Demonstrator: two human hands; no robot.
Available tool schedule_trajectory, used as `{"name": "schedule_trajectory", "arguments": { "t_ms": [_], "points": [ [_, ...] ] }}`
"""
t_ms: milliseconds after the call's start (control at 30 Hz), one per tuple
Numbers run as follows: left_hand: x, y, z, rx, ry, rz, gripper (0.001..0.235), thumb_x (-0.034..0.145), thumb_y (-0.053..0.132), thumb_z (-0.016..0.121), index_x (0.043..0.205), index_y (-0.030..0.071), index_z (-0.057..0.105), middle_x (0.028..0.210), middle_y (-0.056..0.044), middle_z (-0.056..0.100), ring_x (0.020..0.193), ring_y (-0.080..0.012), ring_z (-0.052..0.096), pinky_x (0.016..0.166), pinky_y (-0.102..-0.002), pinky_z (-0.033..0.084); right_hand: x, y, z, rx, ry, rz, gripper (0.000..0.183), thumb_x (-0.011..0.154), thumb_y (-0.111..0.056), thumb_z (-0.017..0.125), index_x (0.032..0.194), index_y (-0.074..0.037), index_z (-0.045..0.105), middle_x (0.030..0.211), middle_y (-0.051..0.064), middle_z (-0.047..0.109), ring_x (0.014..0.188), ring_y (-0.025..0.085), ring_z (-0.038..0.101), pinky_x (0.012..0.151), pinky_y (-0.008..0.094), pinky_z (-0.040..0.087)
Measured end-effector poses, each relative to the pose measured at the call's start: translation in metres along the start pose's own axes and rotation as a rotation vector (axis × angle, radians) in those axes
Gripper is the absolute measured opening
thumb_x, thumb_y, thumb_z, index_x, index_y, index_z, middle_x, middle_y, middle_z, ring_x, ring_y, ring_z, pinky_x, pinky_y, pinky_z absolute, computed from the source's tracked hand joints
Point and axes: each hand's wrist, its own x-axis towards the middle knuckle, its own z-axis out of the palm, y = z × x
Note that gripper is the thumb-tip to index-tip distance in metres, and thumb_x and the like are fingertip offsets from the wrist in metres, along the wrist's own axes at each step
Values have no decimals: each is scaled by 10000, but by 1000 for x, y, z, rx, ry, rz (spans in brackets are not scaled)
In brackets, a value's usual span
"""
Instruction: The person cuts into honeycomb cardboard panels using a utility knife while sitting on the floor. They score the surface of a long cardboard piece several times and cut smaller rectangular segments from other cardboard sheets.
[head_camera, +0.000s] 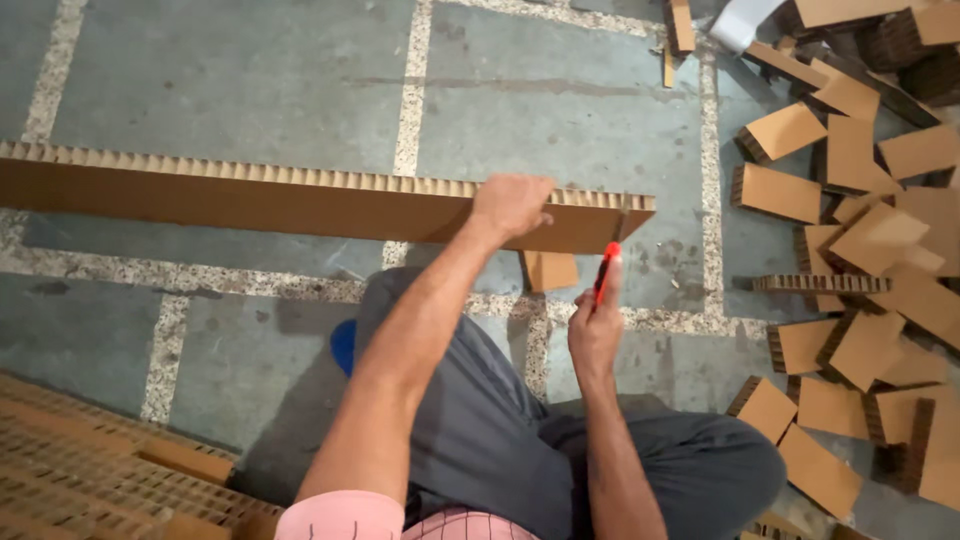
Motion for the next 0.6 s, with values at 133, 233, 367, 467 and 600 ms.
{"name": "schedule_trajectory", "arguments": {
  "t_ms": [133,233,367,467,600],
  "points": [
    [4,1,6,0,149,78,440,784,432,821,1032,112,645,966,-99,747,898,-332,733,693,-475,580,16,-7,12,-103,4,-110,683,1034,-65,494,1652,-205,238,836,222,682,595,341,646,562,473,492],
    [7,-4,8,9,164,102,443,790,435,823,1028,110,638,928,-98,746,874,-328,737,674,-473,580,20,-2,15,-177,-32,-111,664,1040,-73,498,1644,-192,249,838,253,681,609,402,644,554,508,468],
    [11,-7,11,6,202,124,439,767,433,835,992,114,634,900,-86,744,859,-320,737,663,-464,578,24,3,14,-252,-73,-75,664,1044,-78,498,1647,-192,244,783,267,666,625,433,646,560,528,461],
    [10,-9,11,27,209,146,451,771,441,842,989,106,632,889,-94,740,844,-322,734,653,-459,575,29,0,14,-300,-67,-121,682,1032,-77,512,1645,-193,238,802,275,668,625,454,635,551,543,448],
    [11,-10,9,-16,214,154,440,777,418,844,1016,109,641,896,-99,736,869,-328,732,677,-463,572,41,2,15,-292,-62,-173,703,1026,-65,511,1653,-193,218,818,270,675,648,457,641,554,539,455]
  ]
}}
